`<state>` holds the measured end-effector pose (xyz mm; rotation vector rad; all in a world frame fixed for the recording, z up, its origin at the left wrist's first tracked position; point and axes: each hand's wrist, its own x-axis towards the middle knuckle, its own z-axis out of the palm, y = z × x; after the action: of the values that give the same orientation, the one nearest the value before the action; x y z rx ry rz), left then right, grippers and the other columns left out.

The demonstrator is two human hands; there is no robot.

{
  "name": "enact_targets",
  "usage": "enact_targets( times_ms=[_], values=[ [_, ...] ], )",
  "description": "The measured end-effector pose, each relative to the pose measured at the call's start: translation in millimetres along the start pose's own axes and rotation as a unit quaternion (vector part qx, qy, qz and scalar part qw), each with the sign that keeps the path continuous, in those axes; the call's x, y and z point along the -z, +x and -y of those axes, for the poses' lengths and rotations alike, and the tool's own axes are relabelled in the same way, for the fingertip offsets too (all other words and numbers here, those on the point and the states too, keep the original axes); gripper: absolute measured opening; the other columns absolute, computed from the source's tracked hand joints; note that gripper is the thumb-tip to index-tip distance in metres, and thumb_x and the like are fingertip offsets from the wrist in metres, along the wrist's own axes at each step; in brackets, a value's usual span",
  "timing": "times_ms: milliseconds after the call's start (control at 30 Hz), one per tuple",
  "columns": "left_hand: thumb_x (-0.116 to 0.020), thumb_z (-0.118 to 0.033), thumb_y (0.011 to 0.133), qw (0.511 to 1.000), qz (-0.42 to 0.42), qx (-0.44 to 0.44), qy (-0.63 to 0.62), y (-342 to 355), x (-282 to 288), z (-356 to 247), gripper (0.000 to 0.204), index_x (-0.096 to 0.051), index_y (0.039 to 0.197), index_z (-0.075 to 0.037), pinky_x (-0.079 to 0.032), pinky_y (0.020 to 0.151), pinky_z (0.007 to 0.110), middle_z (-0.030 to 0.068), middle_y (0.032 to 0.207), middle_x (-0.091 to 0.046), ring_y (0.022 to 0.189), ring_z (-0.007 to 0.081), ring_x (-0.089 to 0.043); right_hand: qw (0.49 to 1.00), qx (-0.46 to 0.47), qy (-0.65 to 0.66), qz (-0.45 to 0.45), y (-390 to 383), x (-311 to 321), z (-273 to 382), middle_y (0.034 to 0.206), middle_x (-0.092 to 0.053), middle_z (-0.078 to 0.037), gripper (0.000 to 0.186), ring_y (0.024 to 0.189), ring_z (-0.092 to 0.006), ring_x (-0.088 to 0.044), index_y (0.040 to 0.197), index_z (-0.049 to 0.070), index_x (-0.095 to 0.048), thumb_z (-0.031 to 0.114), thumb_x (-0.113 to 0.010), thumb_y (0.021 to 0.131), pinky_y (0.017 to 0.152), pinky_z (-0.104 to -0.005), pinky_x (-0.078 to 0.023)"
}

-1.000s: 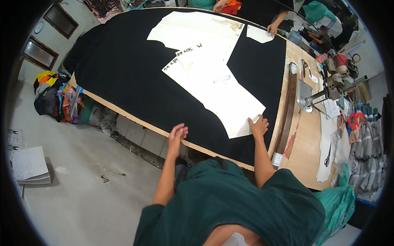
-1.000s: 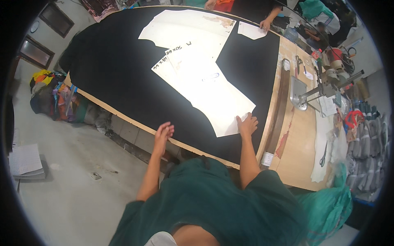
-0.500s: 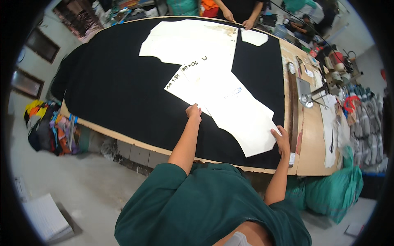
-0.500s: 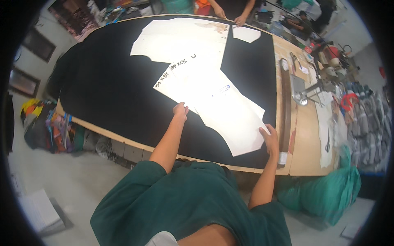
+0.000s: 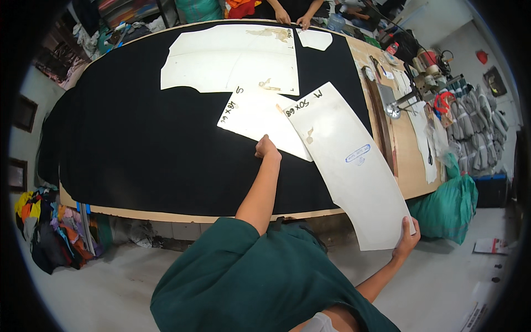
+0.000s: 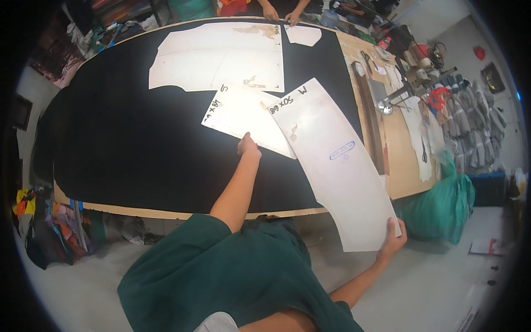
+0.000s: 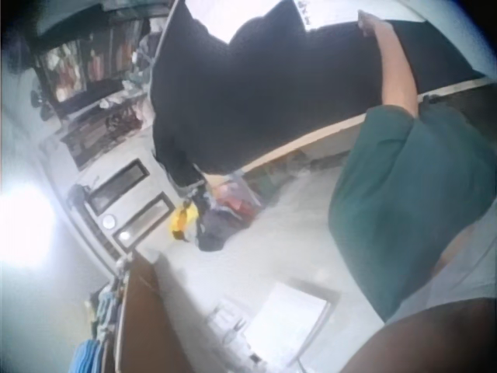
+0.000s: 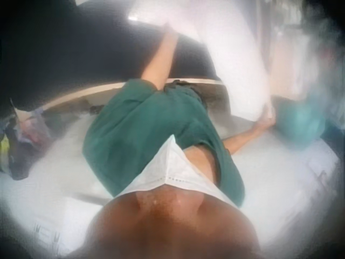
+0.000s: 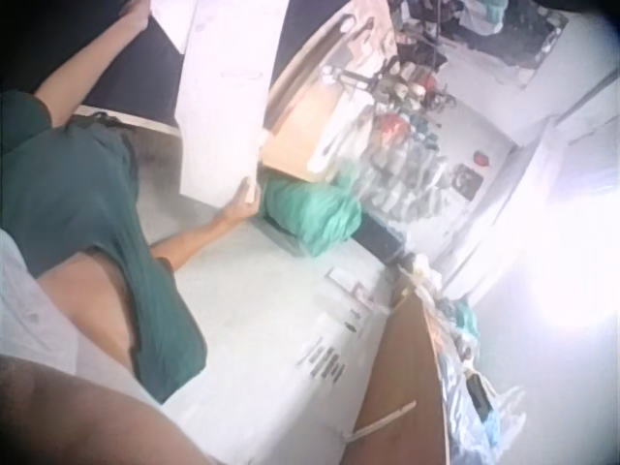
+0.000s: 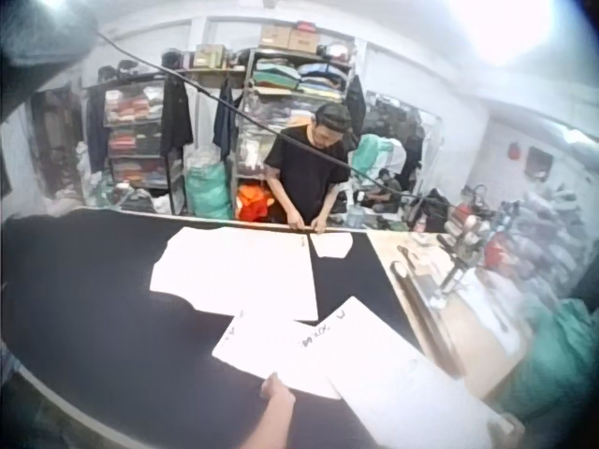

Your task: The person spreads a large piece of black fabric on a table and smooths it out. They then place white paper pattern pieces onto the fabric and use scissors to cut the fabric along the pattern outlines.

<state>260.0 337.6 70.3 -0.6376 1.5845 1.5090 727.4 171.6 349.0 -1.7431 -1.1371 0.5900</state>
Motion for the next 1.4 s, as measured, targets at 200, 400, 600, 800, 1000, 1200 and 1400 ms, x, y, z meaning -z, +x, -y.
enact_targets(
  times_ms=[200,400,600,800,1000,1200,1400],
  values=[
    [-0.07,-0.017,0.098,0.999,-0.013,0.024,-0.035,-10,-9,-6,0.063,-0.047,0.146,0.015,-0.055,0.109,0.046,0.0283,0.153,-0.052,0.133,0.0382,-0.062,0.998,-0.039,0.038,0.019,-12,16,7,0.101,-0.069,-0.004,0.029,0.095,-0.0148,-0.061,0.106,0.0,-0.072,0.027,-0.079,0.097,0.091,-0.03,-0.048],
    [-0.07,-0.021,0.1,0.993,0.061,0.05,-0.082,8,-3,-8,0.054,-0.053,0.144,0.004,-0.057,0.103,0.038,0.0196,0.135,-0.058,0.122,0.0284,-0.062,0.998,-0.054,0.035,0.018,4,29,-12,0.095,-0.066,-0.001,0.025,0.087,-0.0125,-0.058,0.102,0.001,-0.071,0.025,-0.077,0.099,0.083,-0.029,-0.047],
    [-0.071,-0.027,0.103,0.991,0.07,0.044,-0.106,8,4,-3,0.053,-0.057,0.147,-0.002,-0.054,0.089,0.029,0.0157,0.138,-0.055,0.115,0.0216,-0.059,0.995,-0.056,0.041,0.068,30,46,-30,0.092,-0.065,0.0,0.024,0.084,-0.0111,-0.057,0.1,0.002,-0.07,0.026,-0.076,0.1,0.077,-0.0288,-0.047],
    [-0.061,-0.026,0.109,0.985,0.16,-0.032,-0.048,10,5,-5,0.054,-0.046,0.156,-0.002,-0.045,0.117,0.038,0.0162,0.153,-0.05,0.138,0.0275,-0.052,0.991,-0.066,0.056,0.102,75,61,-42,0.09,-0.065,0.0,0.024,0.084,-0.0106,-0.058,0.099,0.003,-0.07,0.026,-0.076,0.1,0.077,-0.0274,-0.047],
    [-0.046,-0.017,0.114,0.958,0.259,-0.12,0.0,-11,24,-4,0.051,-0.03,0.16,-0.003,-0.042,0.12,0.061,0.0232,0.16,-0.041,0.147,0.0408,-0.043,0.983,-0.027,0.146,0.104,108,86,-36,0.084,-0.063,0.004,0.023,0.08,-0.0072,-0.057,0.094,0.006,-0.069,0.027,-0.077,0.099,0.073,-0.0244,-0.044],
    [-0.046,-0.016,0.114,0.933,0.265,-0.243,-0.033,-1,92,-48,0.041,-0.041,0.146,0.009,-0.046,0.118,0.058,0.0247,0.149,-0.05,0.134,0.0403,-0.056,0.977,0.023,0.2,0.063,91,129,-34,0.08,-0.062,0.004,0.021,0.074,-0.0058,-0.055,0.092,0.007,-0.069,0.025,-0.078,0.098,0.069,-0.0234,-0.04],
    [-0.05,-0.022,0.112,0.924,0.24,-0.282,-0.098,35,252,-204,0.036,-0.06,0.133,0.005,-0.058,0.095,0.037,0.0168,0.124,-0.071,0.112,0.0272,-0.069,0.966,0.096,0.237,0.02,28,173,-27,0.082,-0.06,0.002,0.02,0.078,-0.0089,-0.053,0.087,0.006,-0.066,0.02,-0.078,0.095,0.075,-0.0263,-0.039]
  ],
)
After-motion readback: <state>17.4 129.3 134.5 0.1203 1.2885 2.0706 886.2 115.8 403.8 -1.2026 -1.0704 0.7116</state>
